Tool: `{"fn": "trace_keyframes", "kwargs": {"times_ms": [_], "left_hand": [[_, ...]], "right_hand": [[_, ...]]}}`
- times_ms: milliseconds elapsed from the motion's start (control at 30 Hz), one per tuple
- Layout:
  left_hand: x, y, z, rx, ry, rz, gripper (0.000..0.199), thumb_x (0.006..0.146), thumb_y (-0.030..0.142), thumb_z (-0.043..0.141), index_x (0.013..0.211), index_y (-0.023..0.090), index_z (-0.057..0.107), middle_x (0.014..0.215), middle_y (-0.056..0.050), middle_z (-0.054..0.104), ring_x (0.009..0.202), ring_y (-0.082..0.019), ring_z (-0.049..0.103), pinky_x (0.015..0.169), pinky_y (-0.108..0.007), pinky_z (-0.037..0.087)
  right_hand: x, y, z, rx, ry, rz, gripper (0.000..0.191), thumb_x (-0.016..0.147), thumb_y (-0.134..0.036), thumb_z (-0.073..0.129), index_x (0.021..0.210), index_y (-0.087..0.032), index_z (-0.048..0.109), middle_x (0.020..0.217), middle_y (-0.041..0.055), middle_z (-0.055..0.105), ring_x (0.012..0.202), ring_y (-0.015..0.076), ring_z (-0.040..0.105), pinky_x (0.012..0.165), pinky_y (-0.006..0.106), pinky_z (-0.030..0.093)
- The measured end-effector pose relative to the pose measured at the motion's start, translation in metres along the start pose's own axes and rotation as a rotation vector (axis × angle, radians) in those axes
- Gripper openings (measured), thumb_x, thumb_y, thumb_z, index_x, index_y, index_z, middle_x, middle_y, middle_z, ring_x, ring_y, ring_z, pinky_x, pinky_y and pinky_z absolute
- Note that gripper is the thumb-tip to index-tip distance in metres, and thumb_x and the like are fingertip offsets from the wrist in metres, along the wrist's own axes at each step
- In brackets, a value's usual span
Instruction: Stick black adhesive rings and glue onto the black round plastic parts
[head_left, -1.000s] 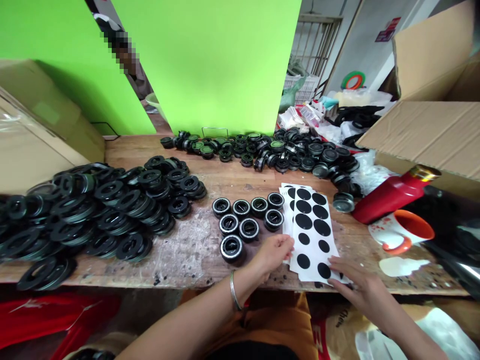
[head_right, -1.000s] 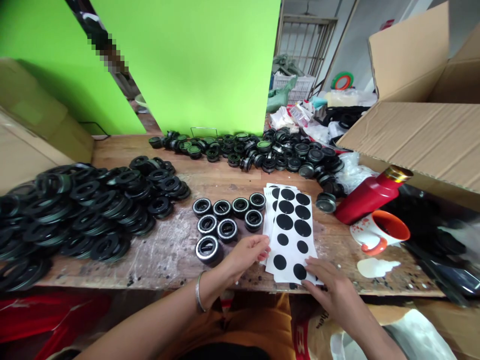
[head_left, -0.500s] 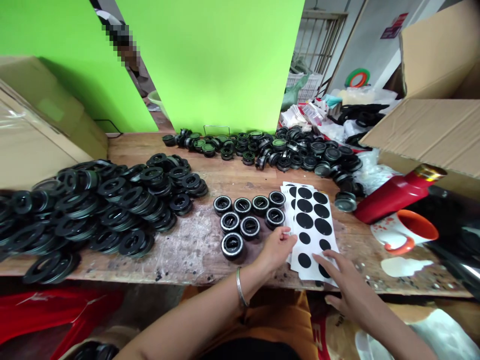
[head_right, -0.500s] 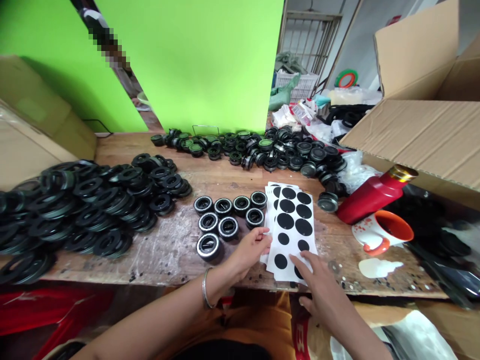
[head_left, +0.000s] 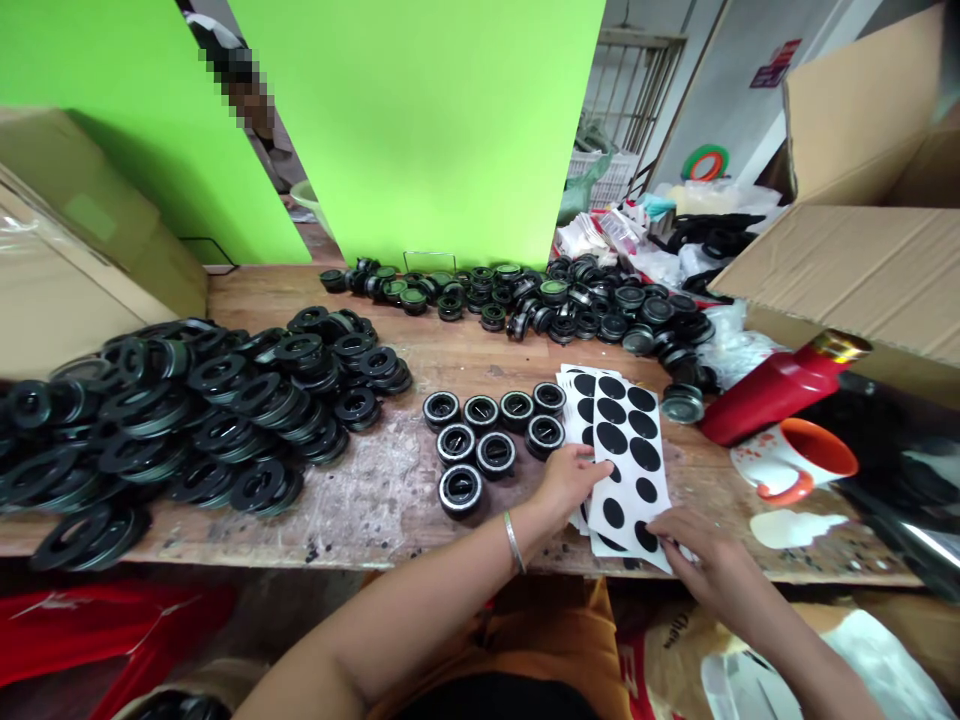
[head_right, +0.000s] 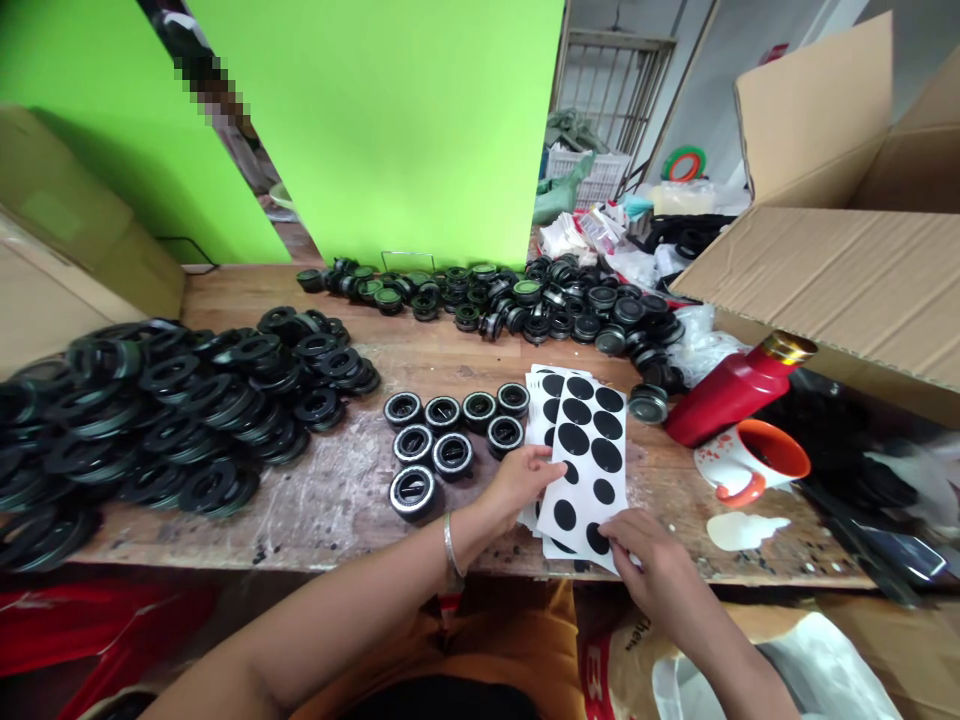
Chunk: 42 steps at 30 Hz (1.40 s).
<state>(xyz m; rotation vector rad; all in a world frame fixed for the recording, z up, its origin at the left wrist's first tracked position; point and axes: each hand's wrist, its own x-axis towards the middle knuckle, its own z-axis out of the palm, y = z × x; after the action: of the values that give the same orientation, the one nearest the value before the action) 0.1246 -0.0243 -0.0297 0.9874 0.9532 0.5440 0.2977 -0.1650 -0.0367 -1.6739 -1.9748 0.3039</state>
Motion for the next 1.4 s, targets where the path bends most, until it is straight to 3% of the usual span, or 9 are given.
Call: {"fn": "trace_keyframes", "kwargs": {"times_ms": [133,200,300,400,500,600,900,1233,1400], "left_hand": [[-0.008,-0.001,0.005,-0.011,-0.113,-0.033,0.023,0.069,0.004,0.064,0.089,0.013,0.057,0.059,0.006,0.050,0.047,-0.006,0.047,0.046,-0.016,0.036],[-0.015,-0.002,0.005,-0.024,-0.187,-0.054,0.032,0.065,0.001,0.065,0.093,0.014,0.057,0.062,0.006,0.054,0.049,-0.007,0.051,0.047,-0.017,0.041],[-0.021,-0.001,0.003,-0.042,-0.232,-0.076,0.032,0.071,0.010,0.065,0.101,0.016,0.056,0.066,0.005,0.057,0.051,-0.008,0.055,0.051,-0.021,0.049],[-0.015,0.002,0.002,0.003,-0.160,-0.044,0.015,0.079,0.022,0.061,0.091,0.015,0.055,0.062,0.005,0.053,0.047,-0.008,0.050,0.048,-0.021,0.047],[-0.004,0.001,0.001,0.051,-0.069,0.018,0.005,0.076,0.014,0.059,0.075,0.013,0.055,0.059,0.005,0.051,0.047,-0.006,0.045,0.046,-0.017,0.038],[0.002,-0.005,0.000,0.073,-0.037,0.067,0.010,0.071,0.008,0.061,0.065,0.013,0.054,0.058,0.004,0.052,0.051,-0.005,0.045,0.049,-0.016,0.034],[0.007,-0.020,-0.016,0.194,-0.108,0.150,0.014,0.066,0.014,0.066,0.056,0.013,0.057,0.053,0.005,0.049,0.053,-0.008,0.040,0.051,-0.019,0.029],[0.010,-0.023,-0.011,0.194,-0.069,0.118,0.019,0.076,0.021,0.057,0.058,0.014,0.054,0.051,0.004,0.047,0.048,-0.008,0.040,0.046,-0.019,0.029],[0.008,-0.022,-0.012,0.206,-0.023,0.076,0.018,0.071,0.013,0.057,0.054,0.015,0.051,0.048,0.004,0.047,0.045,-0.008,0.041,0.044,-0.019,0.029]], "right_hand": [[0.010,-0.004,0.000,0.055,0.125,0.094,0.018,0.092,-0.027,0.051,0.098,-0.022,0.067,0.105,0.0084,0.068,0.099,0.0237,0.064,0.087,0.038,0.051],[0.018,-0.005,0.006,0.068,0.209,0.168,0.020,0.091,-0.031,0.052,0.102,-0.021,0.067,0.112,0.0087,0.068,0.104,0.0242,0.063,0.092,0.039,0.050],[0.033,-0.006,0.020,0.118,0.235,0.265,0.026,0.089,-0.036,0.052,0.102,-0.021,0.069,0.112,0.0089,0.069,0.104,0.0250,0.064,0.093,0.040,0.049],[0.046,-0.009,0.029,0.160,0.191,0.320,0.029,0.088,-0.040,0.051,0.099,-0.021,0.070,0.107,0.0079,0.071,0.100,0.0252,0.066,0.092,0.040,0.050],[0.055,-0.015,0.030,0.193,0.185,0.420,0.034,0.085,-0.045,0.052,0.100,-0.020,0.070,0.101,0.0079,0.072,0.090,0.0252,0.068,0.083,0.039,0.052],[0.063,-0.020,0.029,0.236,0.197,0.478,0.037,0.081,-0.049,0.056,0.097,-0.020,0.070,0.095,0.0082,0.073,0.083,0.0250,0.068,0.078,0.037,0.053],[0.079,-0.029,0.033,0.173,0.142,0.377,0.033,0.084,-0.051,0.055,0.078,-0.021,0.065,0.080,0.0056,0.067,0.073,0.0214,0.063,0.070,0.033,0.048],[0.086,-0.035,0.036,-0.026,0.096,0.326,0.037,0.089,-0.043,0.040,0.071,-0.021,0.064,0.075,0.0095,0.067,0.075,0.0252,0.062,0.068,0.034,0.042],[0.090,-0.021,0.030,0.121,0.073,0.489,0.033,0.083,-0.049,0.048,0.073,-0.022,0.064,0.065,0.0036,0.066,0.060,0.0211,0.060,0.056,0.030,0.040]]}}
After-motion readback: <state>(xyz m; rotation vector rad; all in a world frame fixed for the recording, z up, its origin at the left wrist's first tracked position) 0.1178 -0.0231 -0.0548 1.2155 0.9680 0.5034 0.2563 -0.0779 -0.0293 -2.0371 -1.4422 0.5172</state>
